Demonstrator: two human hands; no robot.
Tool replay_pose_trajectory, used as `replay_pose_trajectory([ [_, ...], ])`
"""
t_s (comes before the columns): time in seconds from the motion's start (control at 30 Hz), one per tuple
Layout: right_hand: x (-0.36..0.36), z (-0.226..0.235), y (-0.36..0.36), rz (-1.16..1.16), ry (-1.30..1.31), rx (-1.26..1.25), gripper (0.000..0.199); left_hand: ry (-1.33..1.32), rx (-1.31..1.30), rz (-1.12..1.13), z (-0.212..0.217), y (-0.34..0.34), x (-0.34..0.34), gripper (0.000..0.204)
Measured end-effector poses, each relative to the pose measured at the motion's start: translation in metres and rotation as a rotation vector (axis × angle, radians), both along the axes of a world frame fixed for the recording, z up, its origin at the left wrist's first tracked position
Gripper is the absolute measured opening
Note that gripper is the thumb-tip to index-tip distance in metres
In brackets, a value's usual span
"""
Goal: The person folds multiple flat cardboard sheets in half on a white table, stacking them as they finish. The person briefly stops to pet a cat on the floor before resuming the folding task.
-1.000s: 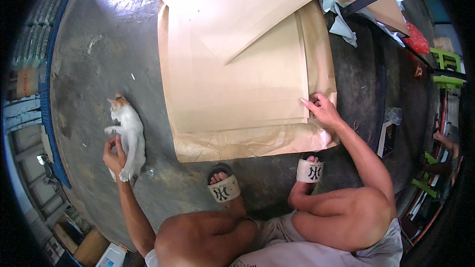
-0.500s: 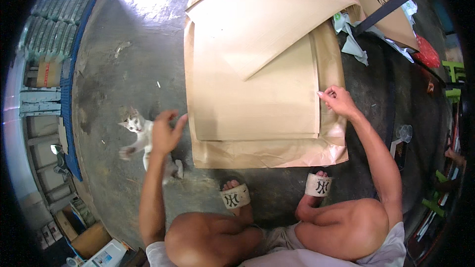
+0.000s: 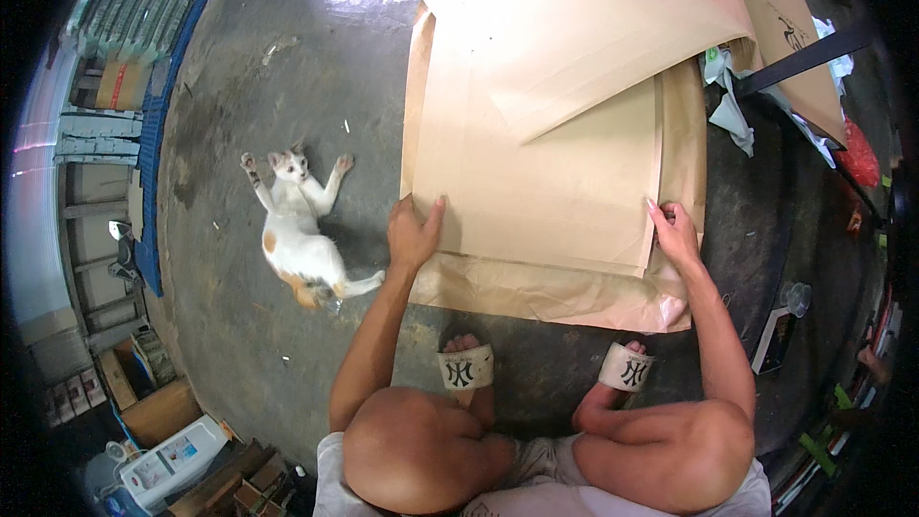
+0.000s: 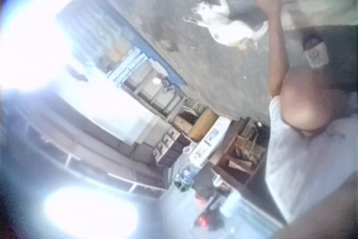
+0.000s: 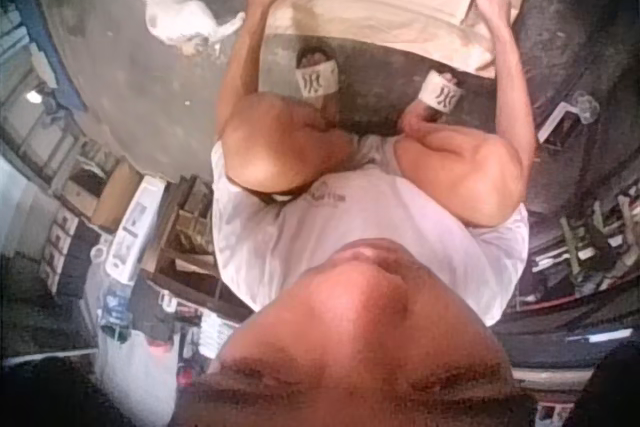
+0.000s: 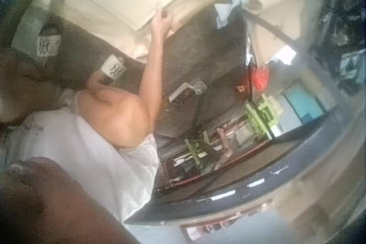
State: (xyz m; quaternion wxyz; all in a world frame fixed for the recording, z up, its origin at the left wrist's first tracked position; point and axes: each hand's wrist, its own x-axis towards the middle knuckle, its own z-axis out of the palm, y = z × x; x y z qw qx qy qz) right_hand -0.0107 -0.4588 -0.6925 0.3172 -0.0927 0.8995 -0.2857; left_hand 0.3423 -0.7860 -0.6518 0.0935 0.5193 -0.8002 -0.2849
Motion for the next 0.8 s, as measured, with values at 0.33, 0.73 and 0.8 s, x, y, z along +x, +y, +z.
replay_pose_trajectory([
  [0.33, 0.022, -0.006, -0.018, -0.128, 0.079, 0.118, 0.104, -0.07, 0.345, 0.177, 0.005, -0.021, -0.014, 0.076],
  [0.73, -0.001, -0.003, -0.012, -0.17, -0.35, -0.187, 0.117, 0.245, 0.993, 0.17, 0.008, -0.052, -0.016, 0.091],
  [0.8, 0.002, 0.021, -0.027, -0.173, -0.364, -0.254, 0.118, 0.261, 1.07, 0.122, 0.019, -0.063, -0.008, 0.094],
])
